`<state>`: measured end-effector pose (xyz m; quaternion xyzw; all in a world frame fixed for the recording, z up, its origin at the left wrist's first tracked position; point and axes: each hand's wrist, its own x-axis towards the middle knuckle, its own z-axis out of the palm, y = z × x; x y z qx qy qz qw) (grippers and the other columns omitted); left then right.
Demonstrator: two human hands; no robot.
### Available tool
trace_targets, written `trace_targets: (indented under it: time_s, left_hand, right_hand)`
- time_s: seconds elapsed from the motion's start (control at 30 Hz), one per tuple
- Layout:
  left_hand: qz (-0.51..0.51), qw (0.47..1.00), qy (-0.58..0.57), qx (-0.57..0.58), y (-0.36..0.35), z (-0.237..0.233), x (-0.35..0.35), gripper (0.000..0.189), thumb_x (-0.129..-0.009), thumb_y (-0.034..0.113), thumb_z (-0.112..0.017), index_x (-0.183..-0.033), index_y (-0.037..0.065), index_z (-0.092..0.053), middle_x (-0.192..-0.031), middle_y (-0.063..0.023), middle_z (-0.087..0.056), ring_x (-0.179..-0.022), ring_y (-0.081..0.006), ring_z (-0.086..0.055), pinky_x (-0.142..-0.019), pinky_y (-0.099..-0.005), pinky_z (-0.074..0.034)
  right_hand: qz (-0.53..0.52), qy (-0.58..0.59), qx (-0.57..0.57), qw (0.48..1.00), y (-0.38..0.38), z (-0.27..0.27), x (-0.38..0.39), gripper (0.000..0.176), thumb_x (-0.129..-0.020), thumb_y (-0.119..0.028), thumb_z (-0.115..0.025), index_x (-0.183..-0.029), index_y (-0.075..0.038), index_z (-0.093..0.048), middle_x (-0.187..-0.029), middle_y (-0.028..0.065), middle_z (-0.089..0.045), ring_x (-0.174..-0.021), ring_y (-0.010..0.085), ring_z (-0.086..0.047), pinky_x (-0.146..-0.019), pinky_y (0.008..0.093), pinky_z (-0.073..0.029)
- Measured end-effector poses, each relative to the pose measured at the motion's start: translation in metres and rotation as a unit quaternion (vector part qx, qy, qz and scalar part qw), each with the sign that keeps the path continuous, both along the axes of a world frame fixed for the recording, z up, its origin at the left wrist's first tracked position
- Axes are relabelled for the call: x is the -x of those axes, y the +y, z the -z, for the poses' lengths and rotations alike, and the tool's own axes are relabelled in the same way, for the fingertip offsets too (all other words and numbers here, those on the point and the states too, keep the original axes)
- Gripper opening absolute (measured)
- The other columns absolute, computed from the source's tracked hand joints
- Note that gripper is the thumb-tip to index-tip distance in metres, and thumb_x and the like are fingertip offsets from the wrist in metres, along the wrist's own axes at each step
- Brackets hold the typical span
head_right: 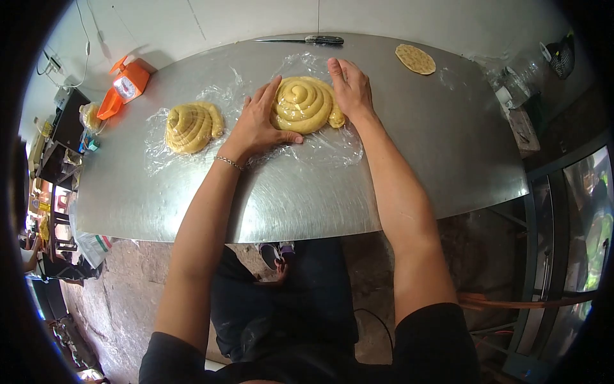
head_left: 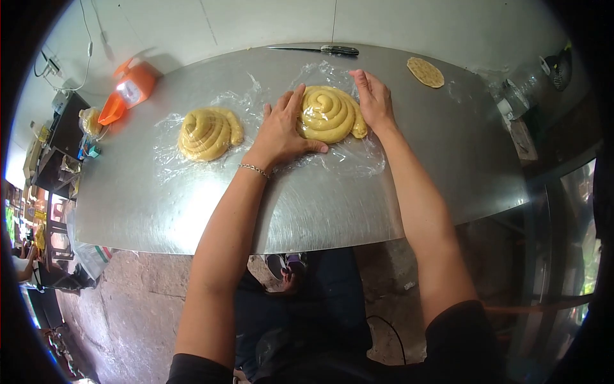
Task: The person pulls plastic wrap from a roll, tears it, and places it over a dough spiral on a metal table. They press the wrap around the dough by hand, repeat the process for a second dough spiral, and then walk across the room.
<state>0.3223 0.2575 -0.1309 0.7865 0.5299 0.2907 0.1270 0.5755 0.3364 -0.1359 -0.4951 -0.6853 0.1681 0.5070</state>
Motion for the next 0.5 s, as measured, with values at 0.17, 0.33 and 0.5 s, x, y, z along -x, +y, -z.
trace_targets:
  time_s: [0.17, 0.33, 0.5]
  left_hand:
    - [-0.004, 1.0, 0.006, 0.001, 0.001, 0.001, 0.0, 0.15, -0.051, 0.064, -0.102, -0.172, 0.01, -0.029, -0.167, -0.0226, -0.044, -0.155, -0.042, -0.043, -0.133, -0.0654, -0.02]
    - [-0.003, 1.0, 0.008, 0.001, 0.001, 0.005, 0.0, 0.15, -0.052, 0.068, -0.1, -0.172, 0.01, -0.03, -0.168, -0.0237, -0.042, -0.156, -0.0427, -0.041, -0.132, -0.0657, -0.02]
    - [-0.011, 0.999, 0.027, -0.021, -0.005, -0.002, -0.005, 0.149, -0.054, 0.073, -0.098, -0.172, 0.011, -0.03, -0.172, -0.0264, -0.035, -0.162, -0.0481, -0.028, -0.133, -0.065, -0.018]
  right_hand:
    - [-0.084, -0.022, -0.025, 0.996, -0.014, -0.01, 0.015, 0.065, -0.11, -0.059, -0.056, -0.129, 0.0, -0.073, -0.127, 0.0213, -0.075, -0.122, 0.0369, -0.071, -0.105, 0.0423, -0.054]
    - [-0.137, -0.05, 0.03, 0.989, -0.018, -0.004, 0.02, 0.069, -0.109, -0.06, -0.058, -0.134, 0.002, -0.071, -0.134, 0.0228, -0.072, -0.128, 0.0389, -0.068, -0.11, 0.0431, -0.052]
    - [-0.132, -0.085, 0.001, 0.988, -0.021, -0.012, 0.024, 0.068, -0.109, -0.058, -0.058, -0.136, 0.003, -0.07, -0.138, 0.0238, -0.07, -0.133, 0.04, -0.065, -0.114, 0.0447, -0.049]
